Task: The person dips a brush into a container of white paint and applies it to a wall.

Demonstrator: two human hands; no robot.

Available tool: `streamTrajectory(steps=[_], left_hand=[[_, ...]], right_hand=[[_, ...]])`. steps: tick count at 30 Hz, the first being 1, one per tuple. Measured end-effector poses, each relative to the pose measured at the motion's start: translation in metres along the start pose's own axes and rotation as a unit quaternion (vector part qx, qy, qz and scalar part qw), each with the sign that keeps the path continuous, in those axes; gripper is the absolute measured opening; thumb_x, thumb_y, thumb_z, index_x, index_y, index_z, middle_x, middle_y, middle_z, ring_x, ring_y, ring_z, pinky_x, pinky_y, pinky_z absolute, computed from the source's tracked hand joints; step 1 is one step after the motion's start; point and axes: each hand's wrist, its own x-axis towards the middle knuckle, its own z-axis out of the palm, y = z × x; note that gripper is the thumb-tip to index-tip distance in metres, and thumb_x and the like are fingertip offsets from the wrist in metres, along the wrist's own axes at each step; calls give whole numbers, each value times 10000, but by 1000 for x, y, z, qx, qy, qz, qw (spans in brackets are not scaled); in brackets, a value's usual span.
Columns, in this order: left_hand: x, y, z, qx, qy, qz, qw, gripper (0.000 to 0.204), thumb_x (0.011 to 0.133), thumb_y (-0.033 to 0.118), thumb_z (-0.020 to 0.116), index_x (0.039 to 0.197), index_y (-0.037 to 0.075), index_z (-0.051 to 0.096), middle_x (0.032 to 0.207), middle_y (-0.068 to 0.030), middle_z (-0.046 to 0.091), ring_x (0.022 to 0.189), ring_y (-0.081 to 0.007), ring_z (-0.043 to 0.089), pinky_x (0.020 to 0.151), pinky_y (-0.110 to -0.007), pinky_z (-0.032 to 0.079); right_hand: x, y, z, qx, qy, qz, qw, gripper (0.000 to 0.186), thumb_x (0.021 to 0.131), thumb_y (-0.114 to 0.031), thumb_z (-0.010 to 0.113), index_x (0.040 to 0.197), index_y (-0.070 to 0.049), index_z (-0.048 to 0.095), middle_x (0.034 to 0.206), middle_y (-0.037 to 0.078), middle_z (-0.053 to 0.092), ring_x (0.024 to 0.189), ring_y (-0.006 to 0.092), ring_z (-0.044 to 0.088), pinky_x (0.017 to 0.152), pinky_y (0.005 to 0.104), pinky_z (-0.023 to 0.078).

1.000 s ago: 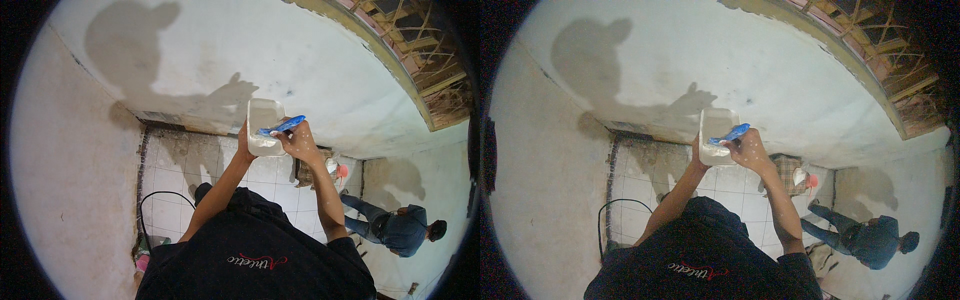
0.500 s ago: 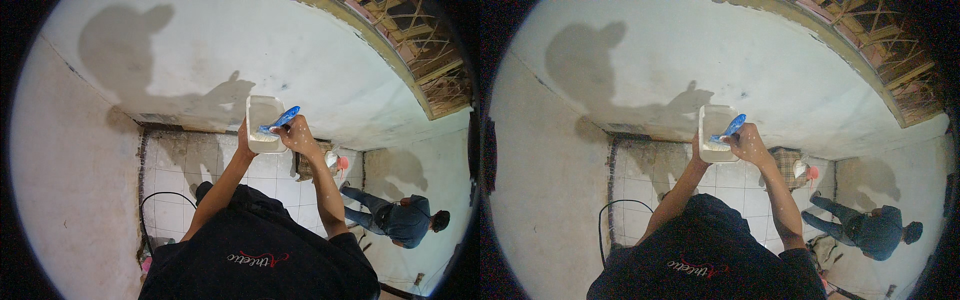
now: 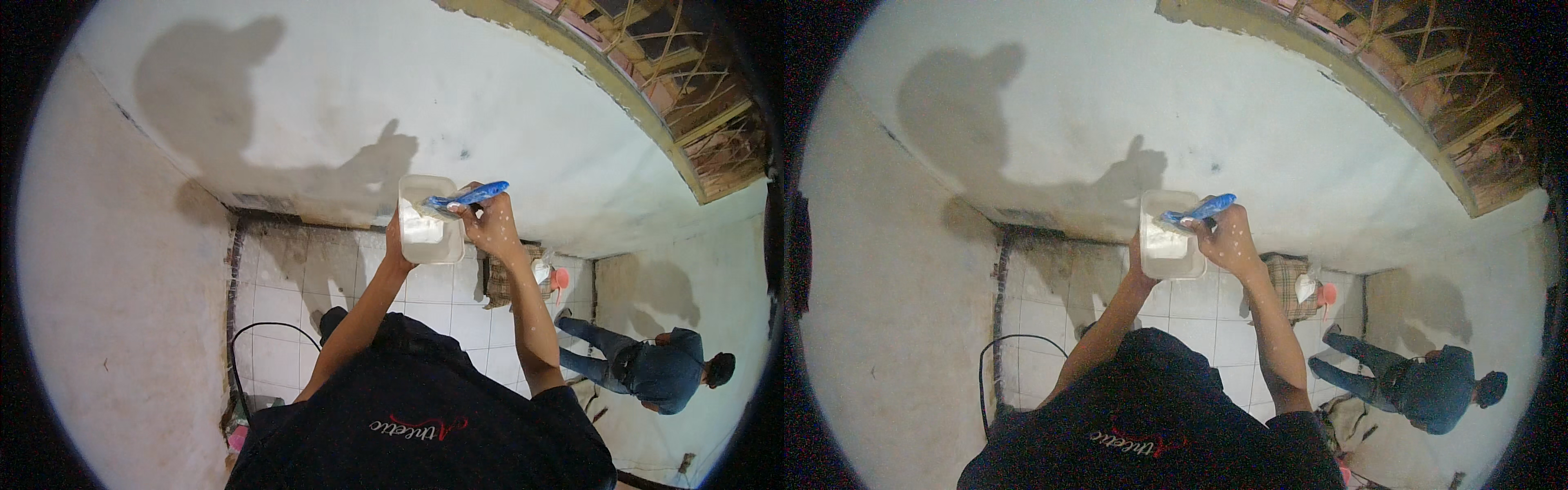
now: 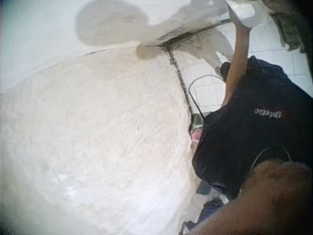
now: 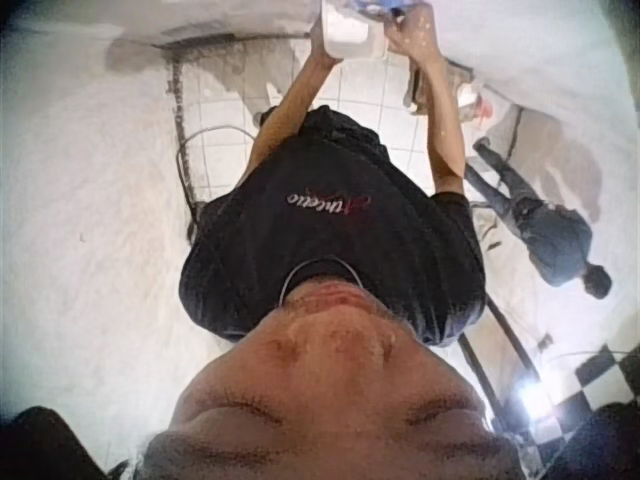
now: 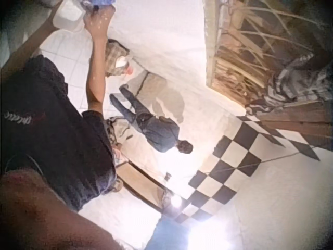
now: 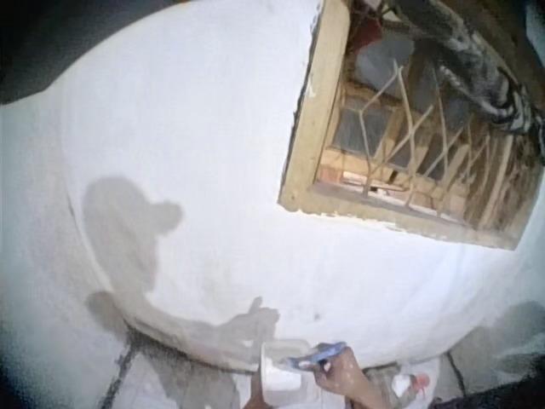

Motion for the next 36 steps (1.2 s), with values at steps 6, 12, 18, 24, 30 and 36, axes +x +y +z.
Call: streamTrajectory(steps=[6,12,18,24,30,36], left_hand=[[14,6,6,-156,-15,-43,987,533,973,431,296,1360,70,366,1304,-147,491,1119,-301,550,953,-461,468],[35,2,3,75,-38,76,994,510,969,398,337,1348,60,383,1275,-146,518,1124,-301,551,955,-445,475],[62,18,33,-132,-6,-39,990,502,951,379,400,1323,44,416,1244,-148,540,1106,-283,566,935,-426,492],[86,20,56,-152,25,-39,987,463,959,370,393,1293,56,459,1208,-120,569,1067,-282,587,890,-424,514],[102,13,51,-151,65,-40,986,430,953,350,435,1266,61,494,1163,-99,601,1049,-265,599,888,-427,514],[99,7,46,-178,-10,-43,983,412,950,337,446,1269,81,500,1177,-88,601,1038,-245,609,889,-417,517]], right_hand=[[-4,3,1,11,29,-52,998,95,741,-14,680,799,48,638,700,147,610,549,216,564,512,306,447],[1,1,-9,24,26,-91,995,65,788,2,656,821,56,644,776,146,619,644,185,579,572,278,466],[21,13,-32,72,27,-22,997,31,800,36,624,789,62,638,770,123,609,644,147,579,552,253,469],[33,10,-47,27,51,-53,997,45,779,16,646,821,17,661,741,109,618,577,153,553,516,271,443],[66,31,-72,1,57,-68,996,62,835,50,574,879,69,613,794,88,595,631,100,546,530,236,448],[112,47,-104,-91,128,-70,985,60,817,48,598,869,57,625,786,94,608,622,116,563,554,253,477]])
